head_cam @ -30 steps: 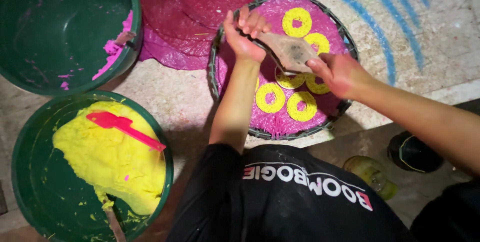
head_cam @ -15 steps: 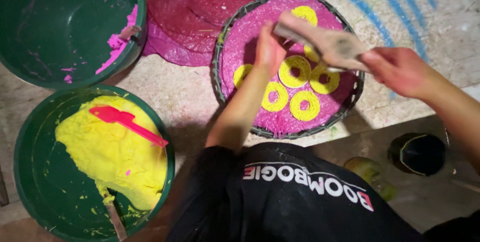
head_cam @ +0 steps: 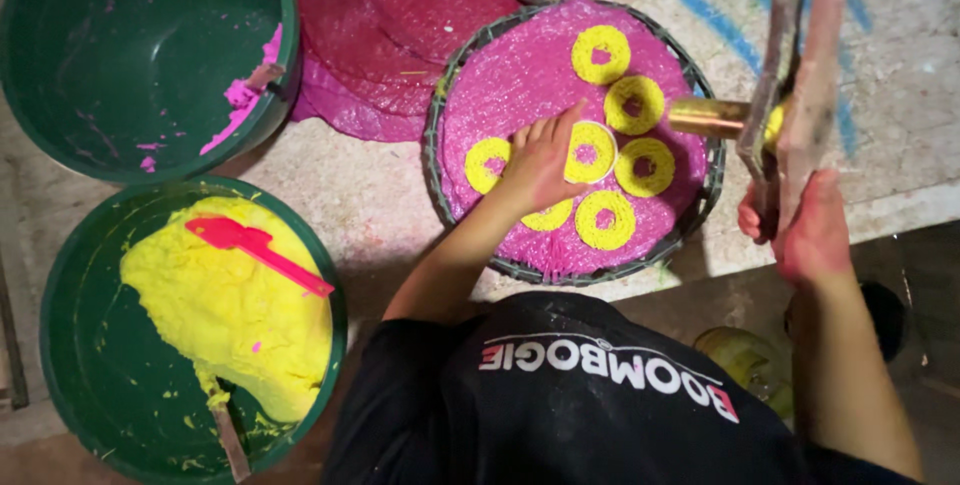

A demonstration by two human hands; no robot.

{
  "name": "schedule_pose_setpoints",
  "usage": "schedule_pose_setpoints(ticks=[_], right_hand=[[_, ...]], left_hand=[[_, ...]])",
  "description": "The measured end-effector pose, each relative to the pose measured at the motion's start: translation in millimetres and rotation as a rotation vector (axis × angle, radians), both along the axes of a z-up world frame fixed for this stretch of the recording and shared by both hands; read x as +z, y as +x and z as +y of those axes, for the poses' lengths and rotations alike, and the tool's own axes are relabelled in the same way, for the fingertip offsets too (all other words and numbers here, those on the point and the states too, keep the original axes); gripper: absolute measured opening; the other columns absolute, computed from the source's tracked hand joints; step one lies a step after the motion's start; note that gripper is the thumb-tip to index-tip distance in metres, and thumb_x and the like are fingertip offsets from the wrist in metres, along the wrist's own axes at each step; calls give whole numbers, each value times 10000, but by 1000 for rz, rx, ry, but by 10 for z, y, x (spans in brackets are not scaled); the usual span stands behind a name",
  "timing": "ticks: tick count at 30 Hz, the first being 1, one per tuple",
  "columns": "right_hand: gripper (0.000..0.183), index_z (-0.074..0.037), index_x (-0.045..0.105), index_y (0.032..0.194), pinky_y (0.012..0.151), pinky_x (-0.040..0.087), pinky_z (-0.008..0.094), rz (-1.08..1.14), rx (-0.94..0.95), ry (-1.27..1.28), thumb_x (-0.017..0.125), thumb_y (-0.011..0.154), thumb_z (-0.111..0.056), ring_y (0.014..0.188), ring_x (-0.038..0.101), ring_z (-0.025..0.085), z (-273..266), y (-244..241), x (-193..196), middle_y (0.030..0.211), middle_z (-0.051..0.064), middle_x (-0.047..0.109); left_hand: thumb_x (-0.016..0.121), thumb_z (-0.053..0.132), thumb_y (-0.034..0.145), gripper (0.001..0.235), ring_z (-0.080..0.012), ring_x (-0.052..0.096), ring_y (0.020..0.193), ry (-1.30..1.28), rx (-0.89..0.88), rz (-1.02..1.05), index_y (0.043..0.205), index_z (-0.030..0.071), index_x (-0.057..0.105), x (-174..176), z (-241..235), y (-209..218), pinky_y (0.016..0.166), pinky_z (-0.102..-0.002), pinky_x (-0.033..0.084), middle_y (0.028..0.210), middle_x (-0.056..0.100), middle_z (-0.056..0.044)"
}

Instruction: The person uses a wooden mold to press yellow powder into ring shapes and places them onto a pink glittery surface. They repeatedly fill the mold, press the powder, and arrange the rings in a pattern.

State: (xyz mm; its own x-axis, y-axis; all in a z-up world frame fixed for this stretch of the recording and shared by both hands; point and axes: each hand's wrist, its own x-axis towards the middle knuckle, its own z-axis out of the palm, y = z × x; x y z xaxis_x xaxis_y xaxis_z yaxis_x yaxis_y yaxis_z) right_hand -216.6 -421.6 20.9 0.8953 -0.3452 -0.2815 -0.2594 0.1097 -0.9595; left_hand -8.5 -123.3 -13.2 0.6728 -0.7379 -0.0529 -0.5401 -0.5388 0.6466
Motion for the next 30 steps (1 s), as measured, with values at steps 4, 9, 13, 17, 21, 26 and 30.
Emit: schedule_pose_setpoints(ticks=[4,9,13,17,21,26,30], right_hand=[[870,-24,507,1128,538,321,370,41,-110,29,129,1059,-804,599,446,231,-70,-206,-186,718,107,475],[869,1,478,1025,631,371,386,-65,-102,81,162,1091,-806,638,443,232,-91,-323,-260,712,114,463],[850,-19,509,1099,602,382,379,-46,-131,140,166,1073,-796,640,448,233,-11,-277,-283,760,110,472],[835,14,504,1119,595,384,376,-94,-79,66,213,1091,-768,656,465,230,81,-272,-327,732,118,487],[814,16,566,1094,571,408,348,-63,-9,-3,240,1097,-730,633,511,212,178,-159,-222,747,116,541],[570,30,628,1042,580,458,347,-54,302,-245,584,995,-537,662,558,182,514,135,298,789,81,619],[620,5,675,1072,615,503,362,-425,706,-798,742,794,-545,718,620,252,1079,305,1013,818,92,649]], left_hand=[[930,426,705,1221,-411,353,1419,-66,153,50,1592,171,130,66,135,226,1160,-606,195,1553,392,-205],[880,396,659,1118,-353,407,1428,-153,280,45,1585,196,288,-23,370,539,1194,-552,259,1537,466,-113],[835,451,790,432,-342,348,1476,-49,119,-180,1155,250,723,-225,486,493,1204,-563,198,1563,455,-73],[730,442,911,249,-327,345,1503,-29,84,-266,1041,236,783,-408,521,258,1242,-564,198,1595,458,-44],[701,412,926,335,-328,341,1504,6,74,-260,1224,261,727,-313,538,92,1241,-585,190,1596,448,-62],[758,450,807,871,-422,346,1368,-235,78,-401,1485,42,395,361,598,-224,1093,-630,168,1511,364,-235],[757,355,837,578,-344,544,1088,-371,-134,-175,1298,101,519,1087,946,-718,893,-499,353,1217,539,-170]])
